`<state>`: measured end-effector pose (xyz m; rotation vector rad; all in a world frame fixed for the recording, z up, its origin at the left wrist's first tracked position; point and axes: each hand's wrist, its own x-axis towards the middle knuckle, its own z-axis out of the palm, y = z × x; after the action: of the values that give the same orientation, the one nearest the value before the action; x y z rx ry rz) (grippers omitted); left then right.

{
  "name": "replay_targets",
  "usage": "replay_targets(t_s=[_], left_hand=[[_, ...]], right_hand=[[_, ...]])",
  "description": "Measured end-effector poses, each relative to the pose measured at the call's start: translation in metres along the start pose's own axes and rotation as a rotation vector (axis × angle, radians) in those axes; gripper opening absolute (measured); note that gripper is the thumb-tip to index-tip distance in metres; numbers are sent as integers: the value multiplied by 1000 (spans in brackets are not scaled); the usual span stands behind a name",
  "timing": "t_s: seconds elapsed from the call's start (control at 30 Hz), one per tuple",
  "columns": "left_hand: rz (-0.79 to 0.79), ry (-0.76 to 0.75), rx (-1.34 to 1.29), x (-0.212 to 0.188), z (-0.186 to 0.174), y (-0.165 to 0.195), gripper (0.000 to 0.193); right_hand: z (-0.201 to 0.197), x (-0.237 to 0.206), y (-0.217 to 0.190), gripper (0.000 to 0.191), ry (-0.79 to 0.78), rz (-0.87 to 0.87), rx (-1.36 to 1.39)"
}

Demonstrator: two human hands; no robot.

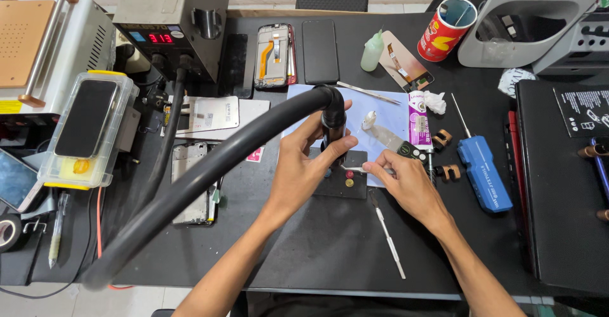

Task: The person uses a hot air gun to heat a small component held by tweezers on a workbench. They then place the component on a small black mat and handle a disassembled smartphone, picking it up and turning it over to view the internal components.

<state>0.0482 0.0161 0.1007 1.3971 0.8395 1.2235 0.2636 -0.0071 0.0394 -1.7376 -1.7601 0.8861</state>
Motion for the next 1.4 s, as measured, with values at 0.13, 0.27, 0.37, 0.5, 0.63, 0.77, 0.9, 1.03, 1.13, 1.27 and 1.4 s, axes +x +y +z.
replay_targets(t_s=[0.13,0.27,0.37,0.5,0.63,0.77,0.9,1.03,1.13,1.27,1.4], left_hand=[[-4,10,13,-1,0,-1,52],[16,23,140,-3,-2,-1,52],[62,24,122,0,-2,-1,52],[35,18,89,1,-3,0,52],[22,-3,35,-1,-1,-1,51],[15,13,1,-1,1,-3,50],[22,24,24,0,-1,-3,51],[31,28,64,2,-3,-1,51],[-2,15,72,1,-3,-1,51],[-7,7,26,0,-2,-2,49],[-2,24,-20,-1,0,-4,49]], right_hand=[[-1,-1,-2,32,-14,37,-19],[-1,-1,-2,32,-18,48,-15],[-1,0,-1,32,-13,23,-5],[-1,0,-1,32,-11,22,-9],[-1,0,-2,32,-8,14,-13],[-1,0,-3,31,-32,86,-29],[-1,0,-2,32,-5,15,-19],[-1,0,-1,32,-5,2,-5],[-1,0,0,32,-9,4,4],[-1,0,0,32,-3,6,1],[-1,0,0,32,-6,9,-8]])
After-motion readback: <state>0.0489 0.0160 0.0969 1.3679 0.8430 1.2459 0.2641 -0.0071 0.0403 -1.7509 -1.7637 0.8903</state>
